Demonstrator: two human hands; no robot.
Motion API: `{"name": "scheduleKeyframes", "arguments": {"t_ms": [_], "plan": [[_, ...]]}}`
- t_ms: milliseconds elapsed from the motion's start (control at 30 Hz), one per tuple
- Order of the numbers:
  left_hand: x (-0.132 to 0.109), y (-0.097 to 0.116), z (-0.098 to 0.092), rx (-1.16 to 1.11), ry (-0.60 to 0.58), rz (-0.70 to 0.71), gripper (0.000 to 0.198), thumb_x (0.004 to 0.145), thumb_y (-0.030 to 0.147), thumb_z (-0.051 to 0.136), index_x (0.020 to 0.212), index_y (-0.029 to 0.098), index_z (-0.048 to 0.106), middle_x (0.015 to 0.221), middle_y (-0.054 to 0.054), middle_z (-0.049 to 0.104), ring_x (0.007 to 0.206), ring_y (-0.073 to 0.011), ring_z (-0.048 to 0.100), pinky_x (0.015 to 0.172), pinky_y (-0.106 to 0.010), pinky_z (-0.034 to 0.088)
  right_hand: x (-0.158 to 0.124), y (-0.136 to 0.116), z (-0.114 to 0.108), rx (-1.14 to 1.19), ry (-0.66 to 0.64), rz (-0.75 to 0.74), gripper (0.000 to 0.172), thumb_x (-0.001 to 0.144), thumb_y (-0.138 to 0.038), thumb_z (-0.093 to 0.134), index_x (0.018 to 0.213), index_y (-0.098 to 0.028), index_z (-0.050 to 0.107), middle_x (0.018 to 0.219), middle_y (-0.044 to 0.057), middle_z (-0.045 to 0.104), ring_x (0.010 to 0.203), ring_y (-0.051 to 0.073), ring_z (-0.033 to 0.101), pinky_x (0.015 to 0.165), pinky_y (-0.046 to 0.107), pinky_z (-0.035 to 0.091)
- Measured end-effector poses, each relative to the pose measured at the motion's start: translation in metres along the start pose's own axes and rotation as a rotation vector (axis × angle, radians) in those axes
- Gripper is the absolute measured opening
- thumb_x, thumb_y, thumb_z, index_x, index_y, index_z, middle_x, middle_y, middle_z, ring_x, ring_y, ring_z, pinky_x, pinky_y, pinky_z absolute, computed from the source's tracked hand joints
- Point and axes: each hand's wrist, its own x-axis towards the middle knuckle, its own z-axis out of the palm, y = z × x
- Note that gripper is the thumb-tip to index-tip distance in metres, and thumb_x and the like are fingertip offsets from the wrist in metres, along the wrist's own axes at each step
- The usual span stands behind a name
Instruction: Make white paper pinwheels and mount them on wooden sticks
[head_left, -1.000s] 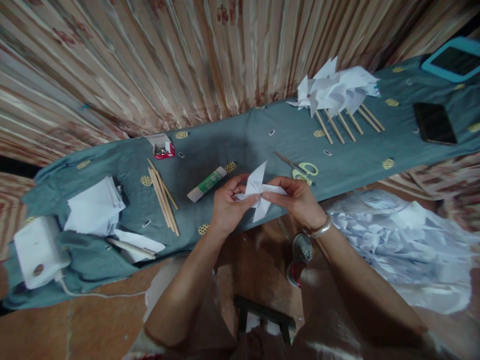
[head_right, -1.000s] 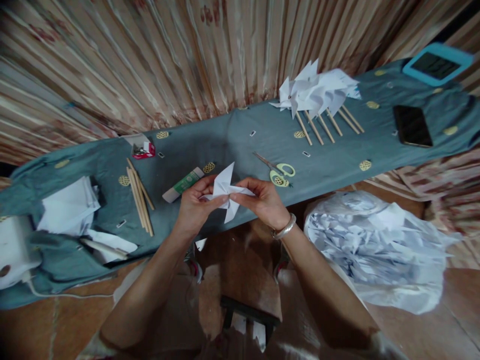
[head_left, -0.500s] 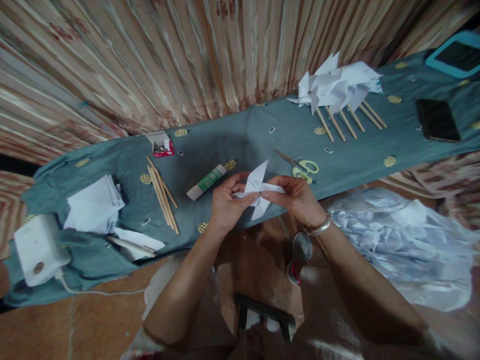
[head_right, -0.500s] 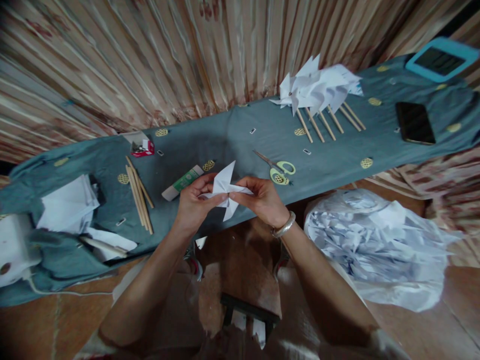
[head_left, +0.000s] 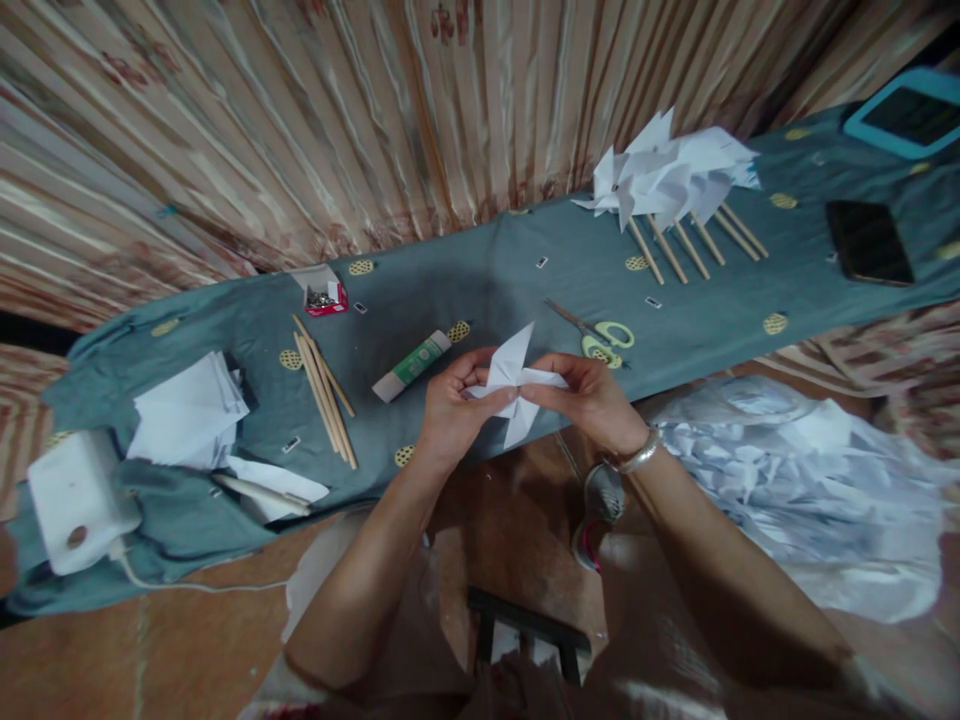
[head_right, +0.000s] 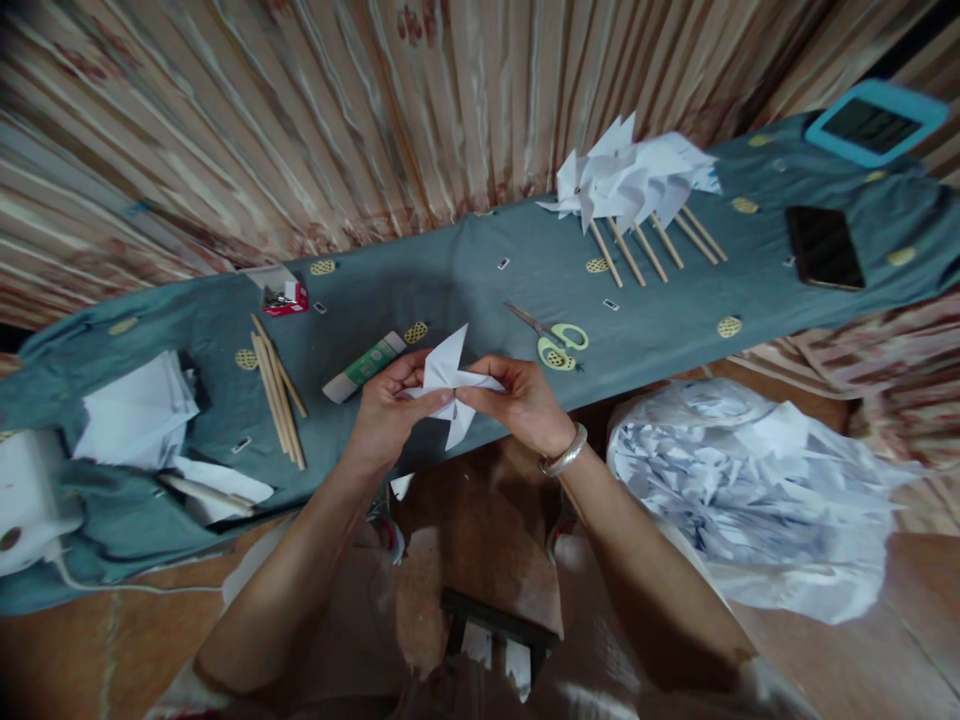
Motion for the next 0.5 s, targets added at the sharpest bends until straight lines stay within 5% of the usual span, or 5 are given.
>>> {"name": "scheduleKeyframes", "arguments": {"t_ms": [500], "plan": [[-0.0062,0.0076,-0.0091,-0.034,0.012,-0.026,0.054,0.05,0.025,0.087,0.099,0.015,0.067,0.072,0.001,0.071,0.061,-0.0122,0.062,0.06,-0.022,0.048,0.0016,0.0011,0.0077,-0.065,-0.065,-0.008,0.029,0.065,-0.042,0.078,0.077,-0.016,0.07,0.068,-0.001,0.066,0.061,0.011,0.053,0.059,0.024,0.043]]}}
